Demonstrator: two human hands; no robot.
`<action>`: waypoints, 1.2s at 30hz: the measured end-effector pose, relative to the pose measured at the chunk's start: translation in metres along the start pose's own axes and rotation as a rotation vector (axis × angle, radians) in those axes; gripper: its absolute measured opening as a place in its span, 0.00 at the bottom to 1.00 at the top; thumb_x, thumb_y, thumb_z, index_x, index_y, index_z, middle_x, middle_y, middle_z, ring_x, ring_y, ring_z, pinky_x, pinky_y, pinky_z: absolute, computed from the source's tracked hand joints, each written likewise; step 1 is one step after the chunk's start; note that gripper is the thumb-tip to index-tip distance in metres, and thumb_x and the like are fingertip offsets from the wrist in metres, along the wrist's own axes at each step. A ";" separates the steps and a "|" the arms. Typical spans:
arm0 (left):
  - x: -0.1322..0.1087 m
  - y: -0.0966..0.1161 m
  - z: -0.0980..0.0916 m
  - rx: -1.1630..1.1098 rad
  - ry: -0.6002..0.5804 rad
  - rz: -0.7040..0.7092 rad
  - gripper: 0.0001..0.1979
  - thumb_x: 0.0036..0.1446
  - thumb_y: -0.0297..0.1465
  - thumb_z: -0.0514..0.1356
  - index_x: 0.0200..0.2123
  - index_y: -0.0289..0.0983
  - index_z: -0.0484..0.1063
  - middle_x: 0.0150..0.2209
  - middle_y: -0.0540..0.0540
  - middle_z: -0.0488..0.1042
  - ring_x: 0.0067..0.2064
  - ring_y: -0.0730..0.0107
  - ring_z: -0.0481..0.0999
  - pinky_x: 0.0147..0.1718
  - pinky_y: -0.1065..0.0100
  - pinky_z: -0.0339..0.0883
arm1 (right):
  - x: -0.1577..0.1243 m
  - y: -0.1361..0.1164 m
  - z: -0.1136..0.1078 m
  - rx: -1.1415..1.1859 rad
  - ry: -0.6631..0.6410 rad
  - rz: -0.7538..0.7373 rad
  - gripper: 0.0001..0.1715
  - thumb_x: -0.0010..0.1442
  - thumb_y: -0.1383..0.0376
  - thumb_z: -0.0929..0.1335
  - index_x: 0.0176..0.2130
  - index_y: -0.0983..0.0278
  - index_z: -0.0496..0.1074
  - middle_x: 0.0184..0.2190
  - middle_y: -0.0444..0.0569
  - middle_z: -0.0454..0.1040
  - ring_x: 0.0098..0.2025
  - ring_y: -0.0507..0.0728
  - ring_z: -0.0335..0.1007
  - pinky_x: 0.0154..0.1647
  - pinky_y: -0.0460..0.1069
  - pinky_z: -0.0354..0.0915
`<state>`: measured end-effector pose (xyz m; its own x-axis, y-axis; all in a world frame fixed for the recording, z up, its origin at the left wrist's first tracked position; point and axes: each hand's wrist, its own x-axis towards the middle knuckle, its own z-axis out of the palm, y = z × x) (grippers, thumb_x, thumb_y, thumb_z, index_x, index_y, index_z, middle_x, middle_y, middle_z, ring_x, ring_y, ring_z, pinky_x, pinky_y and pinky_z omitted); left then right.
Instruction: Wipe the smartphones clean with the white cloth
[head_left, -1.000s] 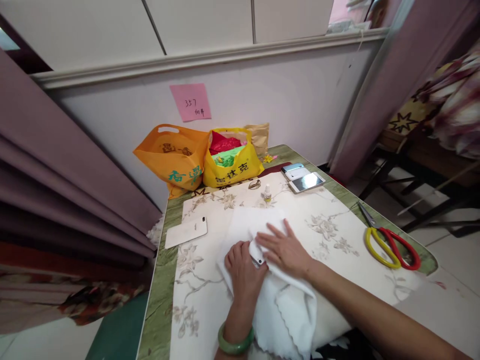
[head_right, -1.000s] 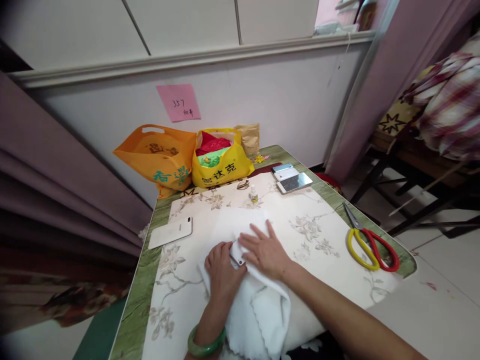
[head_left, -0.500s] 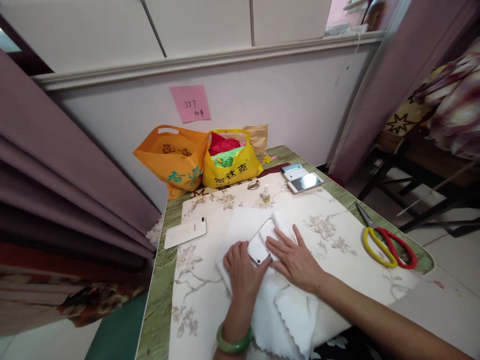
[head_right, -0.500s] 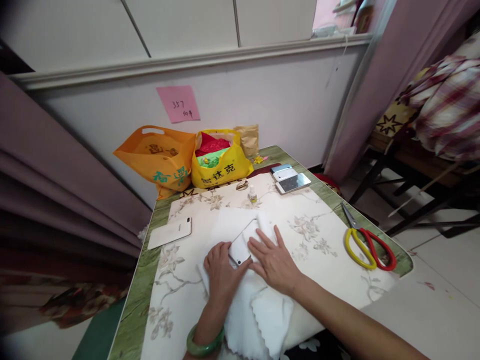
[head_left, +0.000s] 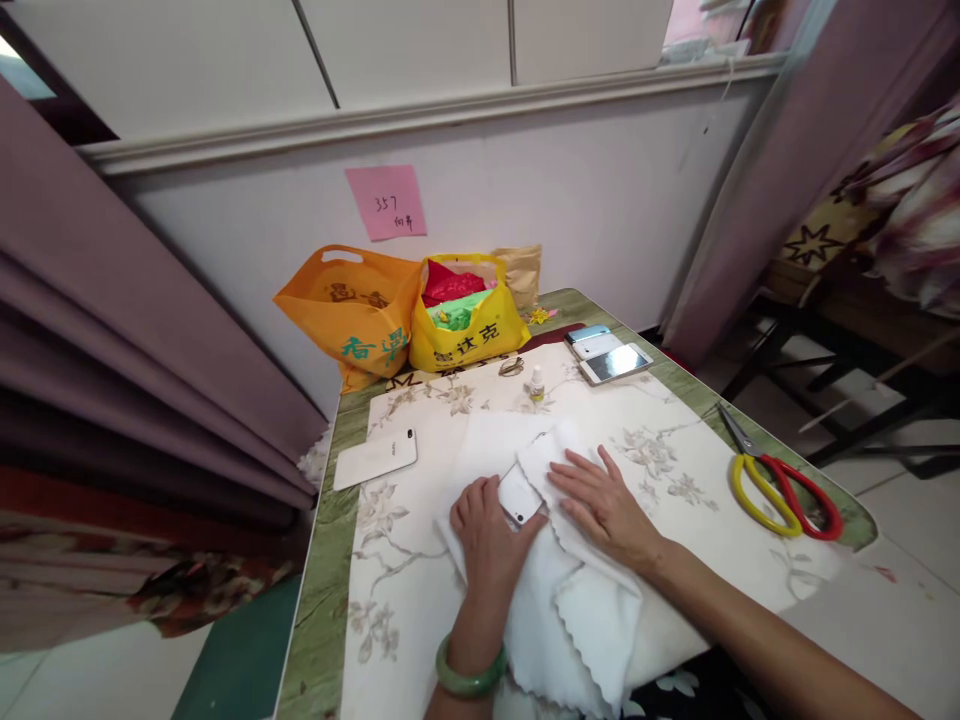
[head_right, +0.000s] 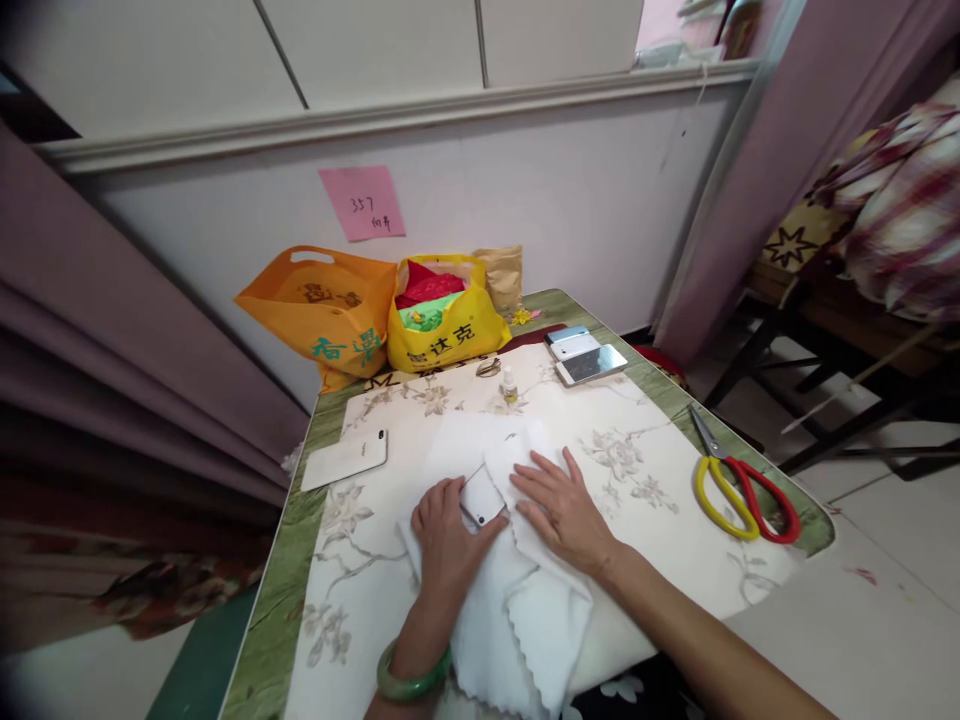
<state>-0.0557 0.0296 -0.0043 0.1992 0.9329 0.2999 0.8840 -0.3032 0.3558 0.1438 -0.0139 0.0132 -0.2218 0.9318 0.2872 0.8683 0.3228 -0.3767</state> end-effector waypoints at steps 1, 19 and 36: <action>0.000 0.000 0.000 -0.004 -0.003 -0.009 0.35 0.45 0.45 0.67 0.53 0.36 0.62 0.51 0.39 0.68 0.55 0.50 0.64 0.55 0.50 0.52 | 0.002 0.002 0.000 -0.028 0.022 0.014 0.24 0.70 0.57 0.57 0.62 0.56 0.64 0.60 0.50 0.67 0.66 0.63 0.52 0.67 0.69 0.33; 0.002 -0.006 -0.004 -0.171 -0.036 -0.050 0.24 0.45 0.36 0.65 0.45 0.38 0.61 0.49 0.40 0.66 0.55 0.49 0.64 0.55 0.49 0.54 | 0.029 -0.017 0.021 -0.029 -0.203 -0.111 0.28 0.70 0.54 0.55 0.66 0.54 0.53 0.65 0.45 0.58 0.69 0.61 0.45 0.68 0.68 0.26; 0.001 -0.006 -0.005 -0.132 -0.025 -0.038 0.23 0.45 0.32 0.64 0.45 0.38 0.61 0.49 0.41 0.67 0.55 0.51 0.65 0.55 0.51 0.55 | 0.027 -0.024 0.017 -0.006 -0.225 -0.149 0.28 0.70 0.53 0.55 0.66 0.54 0.54 0.66 0.45 0.57 0.69 0.61 0.46 0.68 0.67 0.25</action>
<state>-0.0629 0.0313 -0.0016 0.1790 0.9483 0.2622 0.8281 -0.2891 0.4802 0.1096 0.0063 0.0149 -0.4394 0.8879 0.1360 0.8213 0.4584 -0.3396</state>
